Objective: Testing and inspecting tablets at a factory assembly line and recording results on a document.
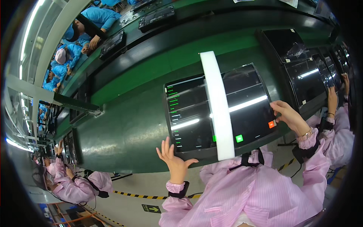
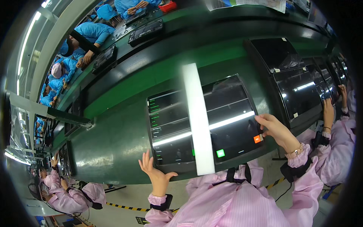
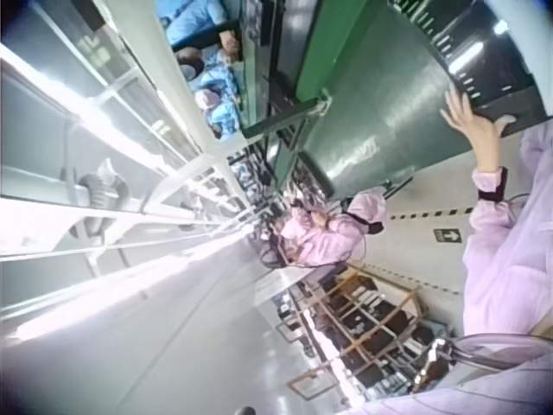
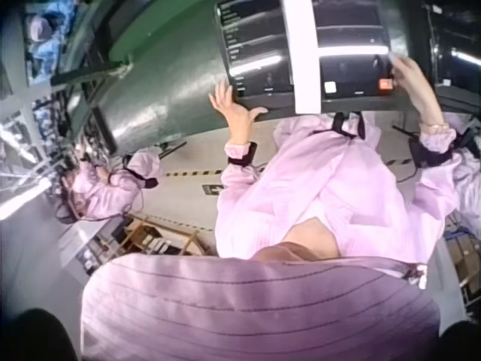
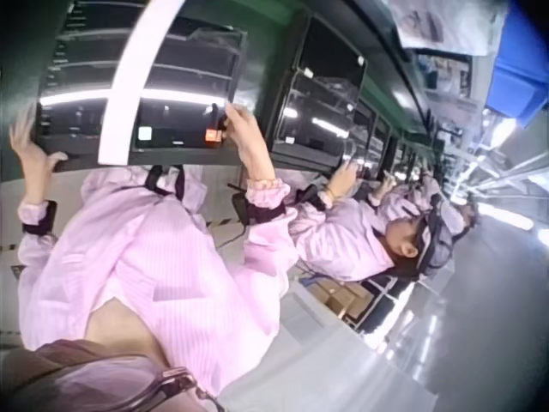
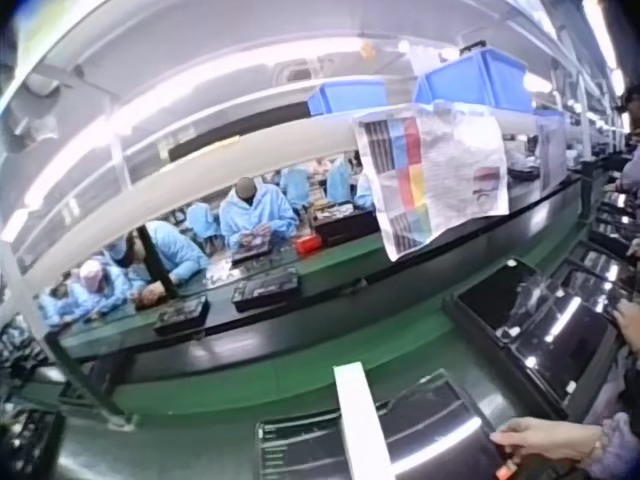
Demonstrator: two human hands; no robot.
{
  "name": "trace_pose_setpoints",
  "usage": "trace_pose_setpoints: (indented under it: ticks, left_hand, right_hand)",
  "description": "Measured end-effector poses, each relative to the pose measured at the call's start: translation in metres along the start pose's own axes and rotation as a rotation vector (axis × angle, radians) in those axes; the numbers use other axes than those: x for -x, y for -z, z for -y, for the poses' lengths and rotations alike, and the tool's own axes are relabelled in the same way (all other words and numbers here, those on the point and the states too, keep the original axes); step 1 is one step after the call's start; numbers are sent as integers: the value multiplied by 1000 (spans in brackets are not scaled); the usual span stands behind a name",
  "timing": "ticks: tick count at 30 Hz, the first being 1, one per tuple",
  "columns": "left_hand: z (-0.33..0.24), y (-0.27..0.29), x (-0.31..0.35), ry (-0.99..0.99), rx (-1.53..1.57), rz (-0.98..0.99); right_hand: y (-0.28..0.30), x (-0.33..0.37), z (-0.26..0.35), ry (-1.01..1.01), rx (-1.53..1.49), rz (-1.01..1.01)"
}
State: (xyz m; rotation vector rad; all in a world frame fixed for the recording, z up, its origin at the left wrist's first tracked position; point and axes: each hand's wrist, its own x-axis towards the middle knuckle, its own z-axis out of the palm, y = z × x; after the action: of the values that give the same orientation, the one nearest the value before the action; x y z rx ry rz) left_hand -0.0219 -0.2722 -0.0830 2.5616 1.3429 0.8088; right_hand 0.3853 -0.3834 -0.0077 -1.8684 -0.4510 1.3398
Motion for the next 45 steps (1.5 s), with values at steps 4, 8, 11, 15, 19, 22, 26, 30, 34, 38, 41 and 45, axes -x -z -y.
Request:
trace_pose_setpoints:
  ticks: [4,8,11,15,19,22,26,30,34,38,41,45]
  left_hand:
    - [14,7,-18,-17,-95,4]
    - [13,20,-29,-13,-143,47]
    - [12,23,-33,-79,-191,77]
    - [13,22,-36,-72,-227,211]
    - [14,23,-36,21,-92,173]
    - [15,21,-34,63,-20,233]
    - [17,17,-32,104,42,270]
    - [8,22,-30,70,51,224]
    - [-7,27,-41,-4,313,84]
    - [-82,46,-69,19,939,53]
    - [-143,50,-89,351,1649,427]
    - [-163,25,-80,465,1791,536]
  right_hand:
    - [-15,-10,9,65,-113,70]
    - [-37,-11,26,201,55,164]
    - [-35,-15,24,226,113,-108]
    - [-12,-18,15,118,218,-24]
    - [-24,-17,28,8,97,4]
    - [-29,-28,33,-53,126,-3]
    - [-43,-36,34,26,146,44]
    - [-49,-26,20,250,-300,188]
    - [-36,-22,28,465,-356,78]
    - [-18,11,53,590,-417,-2]
    - [-22,52,68,714,-557,-19]
    - [-32,65,51,783,-507,-122]
